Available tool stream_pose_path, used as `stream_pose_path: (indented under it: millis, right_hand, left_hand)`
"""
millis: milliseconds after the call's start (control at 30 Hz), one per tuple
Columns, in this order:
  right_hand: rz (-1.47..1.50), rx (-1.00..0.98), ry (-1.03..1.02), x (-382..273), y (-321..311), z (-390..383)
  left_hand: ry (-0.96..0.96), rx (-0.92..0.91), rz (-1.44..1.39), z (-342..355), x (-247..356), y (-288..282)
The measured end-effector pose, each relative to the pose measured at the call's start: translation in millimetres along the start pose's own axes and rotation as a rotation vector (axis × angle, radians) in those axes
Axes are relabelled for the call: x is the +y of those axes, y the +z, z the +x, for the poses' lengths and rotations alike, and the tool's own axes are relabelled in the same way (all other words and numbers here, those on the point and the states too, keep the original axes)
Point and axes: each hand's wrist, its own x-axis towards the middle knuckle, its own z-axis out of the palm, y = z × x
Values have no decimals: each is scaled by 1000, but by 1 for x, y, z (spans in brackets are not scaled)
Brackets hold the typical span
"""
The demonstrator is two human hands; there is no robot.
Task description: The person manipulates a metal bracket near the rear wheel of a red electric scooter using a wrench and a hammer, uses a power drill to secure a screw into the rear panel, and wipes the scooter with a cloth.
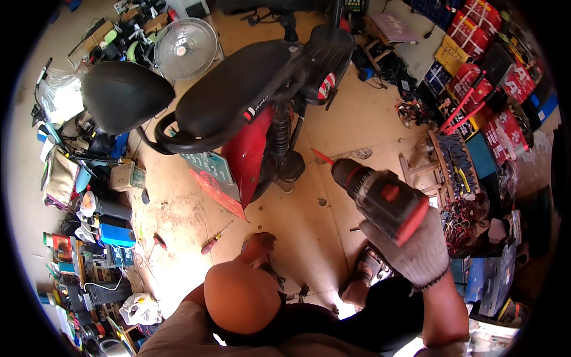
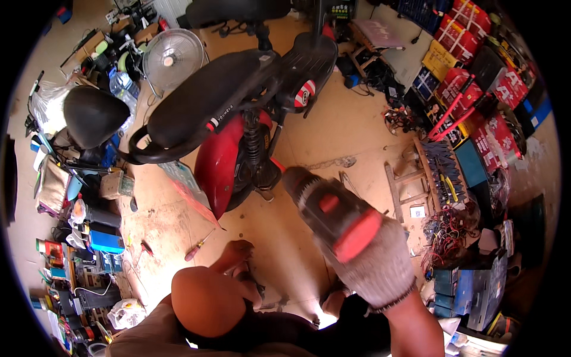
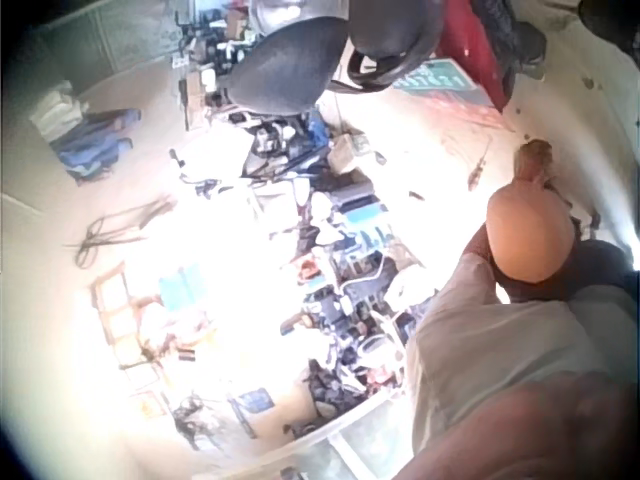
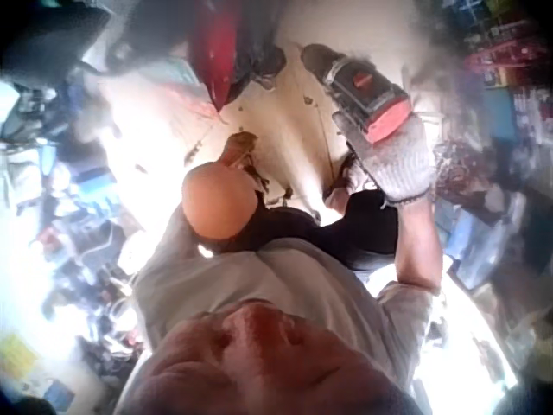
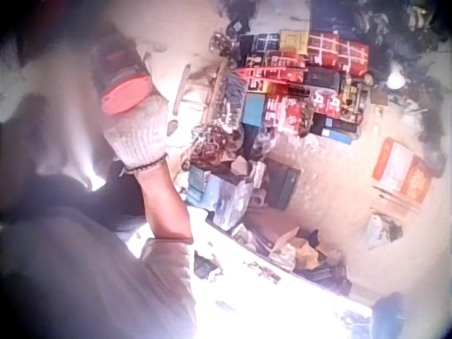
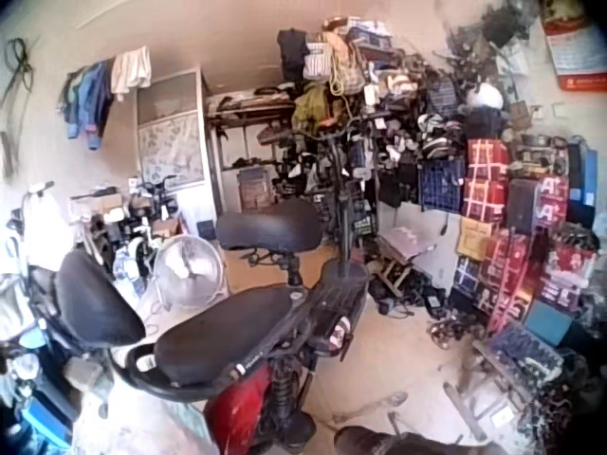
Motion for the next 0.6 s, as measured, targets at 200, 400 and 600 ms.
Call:
stream_pose_path:
  millis: [200, 400, 600]
  right_hand:
    - [175, 135, 3, -26, -7, -22]
    - [552, 322, -5, -46, 9, -43]
    - [912, 341, 48, -59, 15, -50]
  left_hand:
    - [390, 242, -155, -143, 207, -7]
    - [845, 297, -397, -260, 338, 12]
    - [688, 87, -610, -265, 421, 72]
